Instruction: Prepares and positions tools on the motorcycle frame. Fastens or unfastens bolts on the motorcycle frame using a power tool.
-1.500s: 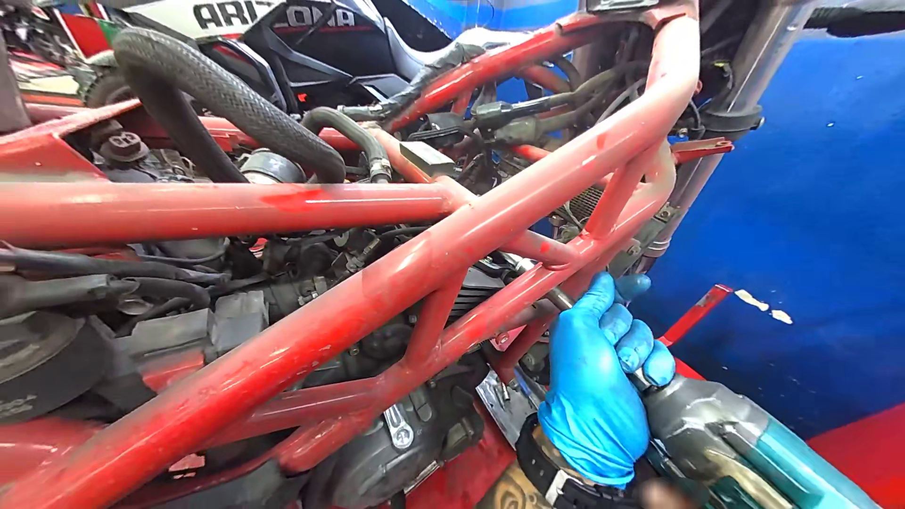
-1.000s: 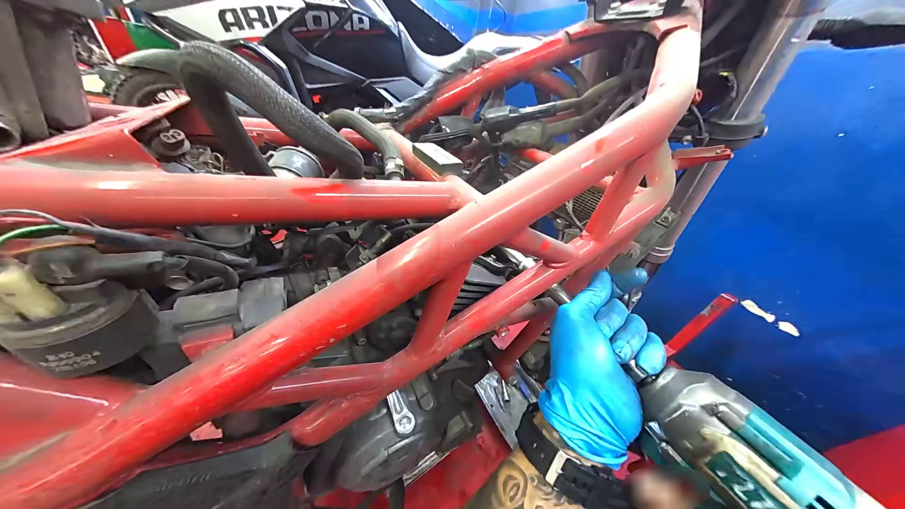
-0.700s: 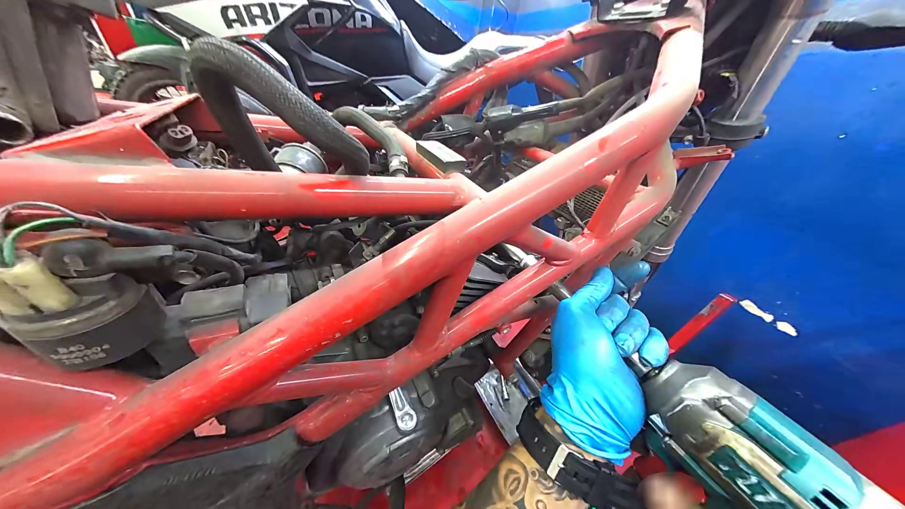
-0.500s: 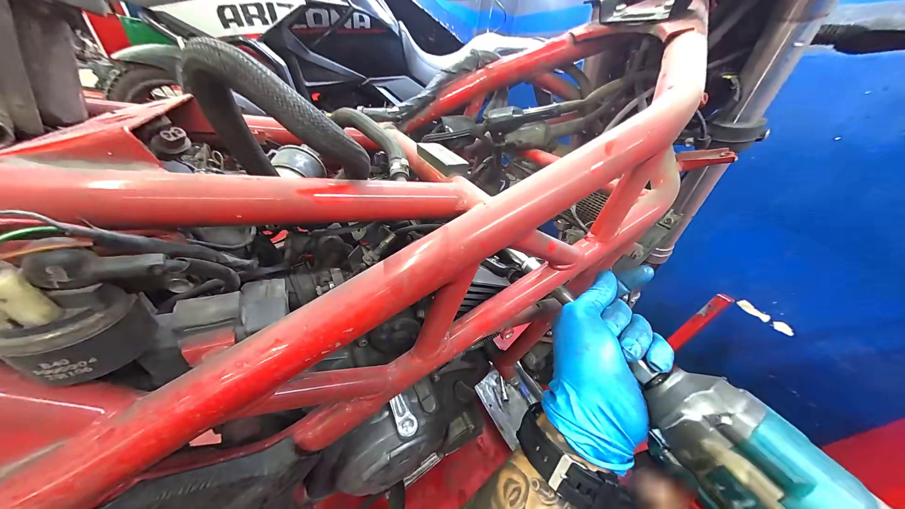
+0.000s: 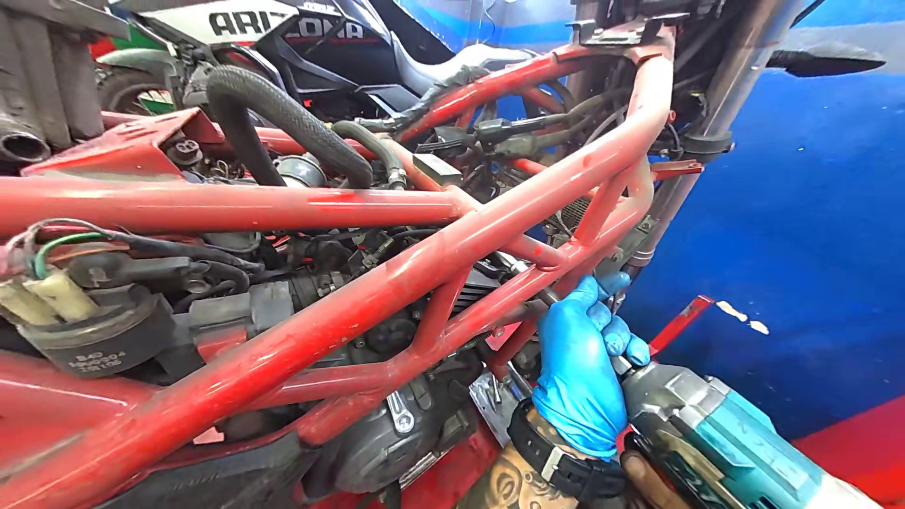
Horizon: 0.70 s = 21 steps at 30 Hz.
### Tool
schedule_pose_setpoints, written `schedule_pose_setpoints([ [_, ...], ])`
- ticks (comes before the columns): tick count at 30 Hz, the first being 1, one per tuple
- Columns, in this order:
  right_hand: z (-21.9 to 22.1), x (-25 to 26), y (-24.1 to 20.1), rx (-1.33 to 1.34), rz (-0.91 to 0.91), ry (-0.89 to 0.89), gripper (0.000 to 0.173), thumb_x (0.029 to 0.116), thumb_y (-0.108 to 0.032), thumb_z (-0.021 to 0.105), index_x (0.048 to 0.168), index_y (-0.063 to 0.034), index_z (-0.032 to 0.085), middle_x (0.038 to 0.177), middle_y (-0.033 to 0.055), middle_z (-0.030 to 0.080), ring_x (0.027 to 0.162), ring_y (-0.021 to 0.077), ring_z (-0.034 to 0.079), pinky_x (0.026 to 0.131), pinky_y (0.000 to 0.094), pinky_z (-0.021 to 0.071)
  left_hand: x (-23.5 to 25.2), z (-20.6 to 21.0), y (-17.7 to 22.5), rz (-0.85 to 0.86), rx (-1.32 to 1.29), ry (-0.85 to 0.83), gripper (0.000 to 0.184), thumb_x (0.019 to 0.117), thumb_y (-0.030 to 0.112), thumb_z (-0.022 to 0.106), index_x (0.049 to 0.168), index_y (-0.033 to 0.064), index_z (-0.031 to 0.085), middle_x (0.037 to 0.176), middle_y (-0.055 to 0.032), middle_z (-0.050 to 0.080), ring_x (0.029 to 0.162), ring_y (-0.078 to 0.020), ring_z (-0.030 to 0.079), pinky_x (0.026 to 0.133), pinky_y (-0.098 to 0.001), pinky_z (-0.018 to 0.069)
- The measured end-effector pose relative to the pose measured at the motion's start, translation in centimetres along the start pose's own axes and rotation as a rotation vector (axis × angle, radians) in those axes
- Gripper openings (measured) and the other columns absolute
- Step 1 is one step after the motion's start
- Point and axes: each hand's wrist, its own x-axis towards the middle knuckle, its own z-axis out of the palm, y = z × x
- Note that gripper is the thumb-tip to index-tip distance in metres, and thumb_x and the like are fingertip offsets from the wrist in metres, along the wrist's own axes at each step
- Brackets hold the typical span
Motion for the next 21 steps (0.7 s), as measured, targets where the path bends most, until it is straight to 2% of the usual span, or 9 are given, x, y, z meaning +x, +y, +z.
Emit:
schedule_pose_setpoints([
  [6, 0.1, 0.2, 0.0, 0.015, -0.011, 0.008, 0.018, 0.0942, -0.013, 0.075, 0.107, -0.0007, 0.071, 0.090, 0.0107, 0.074, 0.075, 0.0203, 0.071, 0.076, 0.0437, 0.0619, 0.1, -0.1, -0.2, 0.010, 0.011, 0.003, 0.032, 0.1113, 0.025, 0.039, 0.112, 0.0050, 0.064, 0.054, 0.0076, 0.030, 0.038, -0.0038, 0.035, 0.038, -0.0175, 0.0393],
  [12, -0.7, -0.1, 0.9, -0.065, -0.026, -0.024, 0.020, 0.0957, -0.015, 0.074, 0.109, -0.0006, 0.072, 0.094, 0.0102, 0.075, 0.081, 0.0195, 0.072, 0.081, 0.0424, 0.0617, 0.0, -0.1, -0.2, -0.009, -0.032, -0.004, 0.032, 0.1114, 0.027, 0.039, 0.110, 0.0059, 0.063, 0.054, 0.0081, 0.030, 0.037, -0.0034, 0.034, 0.037, -0.0163, 0.0377],
  [13, -0.8, -0.1, 0.9, -0.124, -0.040, -0.011, 0.023, 0.0950, -0.016, 0.075, 0.110, 0.0003, 0.072, 0.097, 0.0110, 0.075, 0.086, 0.0196, 0.073, 0.085, 0.0423, 0.0617, 0.0, -0.2, -0.1, -0.006, -0.039, -0.019, 0.032, 0.1112, 0.028, 0.040, 0.110, 0.0057, 0.064, 0.054, 0.0080, 0.030, 0.037, -0.0032, 0.034, 0.037, -0.0163, 0.0372],
  [15, -1.6, -0.6, 1.3, -0.269, -0.123, 0.003, 0.036, 0.0941, -0.021, 0.077, 0.120, 0.0029, 0.068, 0.111, 0.0090, 0.075, 0.104, 0.0135, 0.072, 0.100, 0.0360, 0.0575, 0.0, -0.9, -0.1, 0.010, -0.026, -0.081, 0.034, 0.1115, 0.029, 0.038, 0.112, 0.0061, 0.063, 0.053, 0.0078, 0.030, 0.037, -0.0030, 0.034, 0.037, -0.0162, 0.0366],
  [17, -2.0, -0.6, 1.8, -0.207, -0.252, 0.042, 0.040, 0.0958, -0.019, 0.072, 0.124, 0.0069, 0.060, 0.116, 0.0080, 0.072, 0.112, 0.0097, 0.068, 0.104, 0.0317, 0.0549, 0.0, -1.6, -0.3, 0.025, -0.026, -0.131, 0.037, 0.1121, 0.032, 0.036, 0.113, 0.0064, 0.063, 0.052, 0.0079, 0.029, 0.037, -0.0029, 0.034, 0.037, -0.0161, 0.0368],
  [19, -1.6, -0.2, 1.4, -0.151, -0.307, 0.090, 0.036, 0.0930, -0.012, 0.073, 0.121, 0.0074, 0.061, 0.113, 0.0065, 0.073, 0.109, 0.0078, 0.069, 0.101, 0.0295, 0.0562, 0.0, -1.6, -0.4, 0.025, -0.038, -0.126, 0.038, 0.1123, 0.032, 0.036, 0.112, 0.0062, 0.064, 0.052, 0.0078, 0.030, 0.037, -0.0033, 0.035, 0.038, -0.0165, 0.0378],
  [21, -1.1, 0.2, 0.9, -0.279, -0.324, 0.113, 0.035, 0.0892, -0.013, 0.080, 0.118, 0.0028, 0.068, 0.111, 0.0042, 0.075, 0.106, 0.0074, 0.071, 0.098, 0.0298, 0.0585, 0.0, -1.2, -0.4, 0.019, -0.046, -0.095, 0.037, 0.1123, 0.029, 0.036, 0.114, 0.0049, 0.064, 0.052, 0.0075, 0.030, 0.038, -0.0035, 0.036, 0.039, -0.0170, 0.0385],
])
